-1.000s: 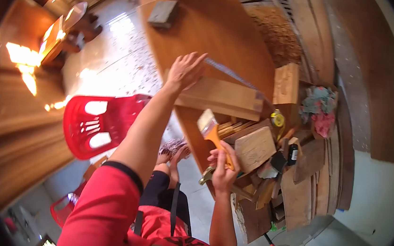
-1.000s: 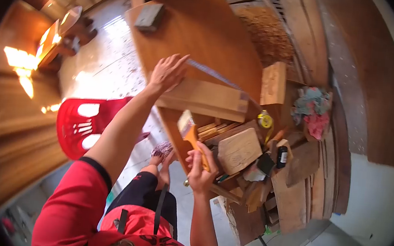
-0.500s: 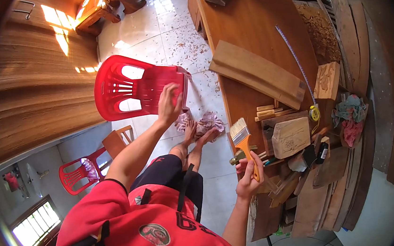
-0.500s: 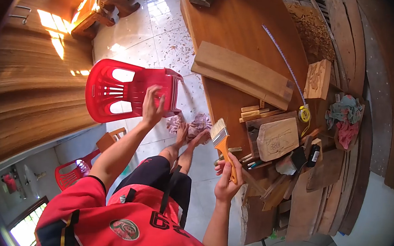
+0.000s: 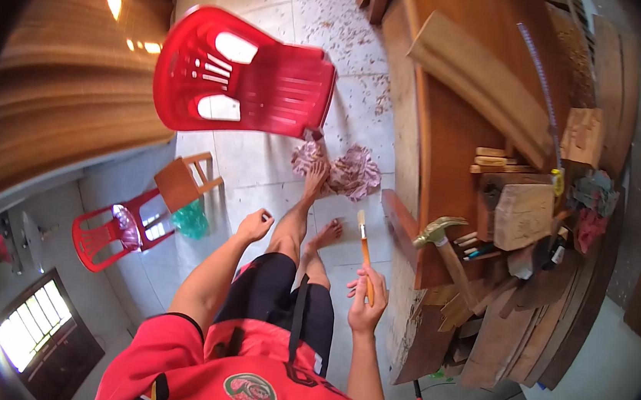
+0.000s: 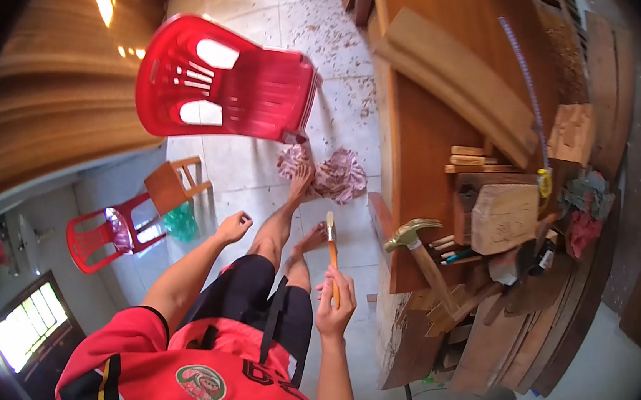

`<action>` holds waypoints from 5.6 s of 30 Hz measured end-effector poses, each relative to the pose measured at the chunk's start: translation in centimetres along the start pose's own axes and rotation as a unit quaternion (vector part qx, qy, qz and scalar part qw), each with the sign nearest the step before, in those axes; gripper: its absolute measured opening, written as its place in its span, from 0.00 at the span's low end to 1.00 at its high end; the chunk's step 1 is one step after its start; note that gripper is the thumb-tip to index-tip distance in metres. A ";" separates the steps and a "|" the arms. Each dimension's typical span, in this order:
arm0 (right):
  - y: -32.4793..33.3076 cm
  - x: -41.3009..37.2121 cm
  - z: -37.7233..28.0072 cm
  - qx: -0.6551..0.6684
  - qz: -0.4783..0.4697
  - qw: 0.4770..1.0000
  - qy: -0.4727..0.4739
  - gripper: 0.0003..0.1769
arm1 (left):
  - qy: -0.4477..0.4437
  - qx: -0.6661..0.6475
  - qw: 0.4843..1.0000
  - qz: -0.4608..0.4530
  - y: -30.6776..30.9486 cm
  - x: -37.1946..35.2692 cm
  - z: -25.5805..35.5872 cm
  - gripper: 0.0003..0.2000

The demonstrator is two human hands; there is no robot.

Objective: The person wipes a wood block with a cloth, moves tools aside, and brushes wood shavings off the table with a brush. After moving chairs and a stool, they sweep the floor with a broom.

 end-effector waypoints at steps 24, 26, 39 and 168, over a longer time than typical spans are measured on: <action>-10.5 -5.0 29.9 0.045 0.041 0.968 -0.244 0.13 | -0.314 -0.199 0.898 0.236 -14.3 25.2 8.3 0.12; -10.5 -5.6 27.2 0.078 0.043 0.965 -0.245 0.13 | -0.351 -0.172 0.889 0.241 -9.6 19.4 12.8 0.12; -7.3 -2.2 14.9 0.145 0.052 0.981 -0.121 0.13 | -0.405 -0.255 0.851 0.215 3.9 8.6 23.0 0.13; -33.1 -18.9 17.8 -0.116 -0.107 0.931 -0.329 0.13 | 0.166 -0.870 0.320 0.335 4.6 5.5 -49.4 0.50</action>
Point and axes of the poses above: each hand's wrist, its own x-axis towards the middle knuckle, its own y-axis out of the back of the hand, z = x × y, the point moved 6 cm from there along x, towards the middle knuckle, and after that the axes turned 12 degrees about -y, right-handed, at the moved point
